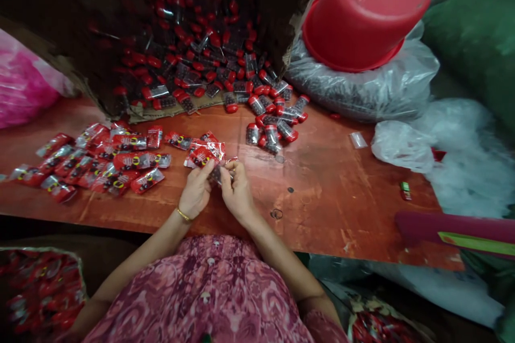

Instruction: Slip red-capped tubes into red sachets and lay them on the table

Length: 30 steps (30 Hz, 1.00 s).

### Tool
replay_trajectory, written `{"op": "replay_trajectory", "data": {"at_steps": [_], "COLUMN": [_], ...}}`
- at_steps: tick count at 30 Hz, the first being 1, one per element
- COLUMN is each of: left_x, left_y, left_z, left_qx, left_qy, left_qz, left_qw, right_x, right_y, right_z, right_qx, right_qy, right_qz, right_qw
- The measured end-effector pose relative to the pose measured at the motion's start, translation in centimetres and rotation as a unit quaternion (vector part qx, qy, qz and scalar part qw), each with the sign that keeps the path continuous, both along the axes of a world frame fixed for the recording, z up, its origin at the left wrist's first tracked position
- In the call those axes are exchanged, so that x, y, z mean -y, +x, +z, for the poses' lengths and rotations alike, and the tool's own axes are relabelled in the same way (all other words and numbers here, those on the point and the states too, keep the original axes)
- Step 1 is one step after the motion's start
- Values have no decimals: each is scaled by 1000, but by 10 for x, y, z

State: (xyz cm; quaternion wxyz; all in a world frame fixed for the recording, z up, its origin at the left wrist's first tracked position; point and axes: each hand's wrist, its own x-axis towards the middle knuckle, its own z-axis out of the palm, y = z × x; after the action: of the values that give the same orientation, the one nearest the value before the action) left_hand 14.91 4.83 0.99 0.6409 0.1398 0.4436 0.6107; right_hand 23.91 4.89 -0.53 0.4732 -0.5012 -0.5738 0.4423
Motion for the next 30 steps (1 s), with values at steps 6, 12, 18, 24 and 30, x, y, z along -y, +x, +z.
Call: {"op": "replay_trajectory", "data": {"at_steps": [6, 12, 18, 24, 30], "left_x": [-2, 6, 16, -4, 2], "left_y": [-8, -9, -23, -84, -53], "left_z": [3, -1, -4, 3, -7], "left_qx": [-2, 2, 45, 74, -16], "left_qy": [8, 16, -60, -51, -56], "left_qz": [-33, -44, 2, 251, 106], "left_qw": [999, 999, 997, 964, 993], "right_x": [1, 3, -7, -23, -27], "right_y": [-1, -1, -18, 21, 44], "right_z": [1, -4, -6, -8, -29], "right_qx": [-93, -125, -5, 280, 458], "right_qy": [-71, -81, -46, 91, 121], "right_qz": [50, 86, 77, -5, -20], "right_qw": [992, 985, 996, 956, 880]}}
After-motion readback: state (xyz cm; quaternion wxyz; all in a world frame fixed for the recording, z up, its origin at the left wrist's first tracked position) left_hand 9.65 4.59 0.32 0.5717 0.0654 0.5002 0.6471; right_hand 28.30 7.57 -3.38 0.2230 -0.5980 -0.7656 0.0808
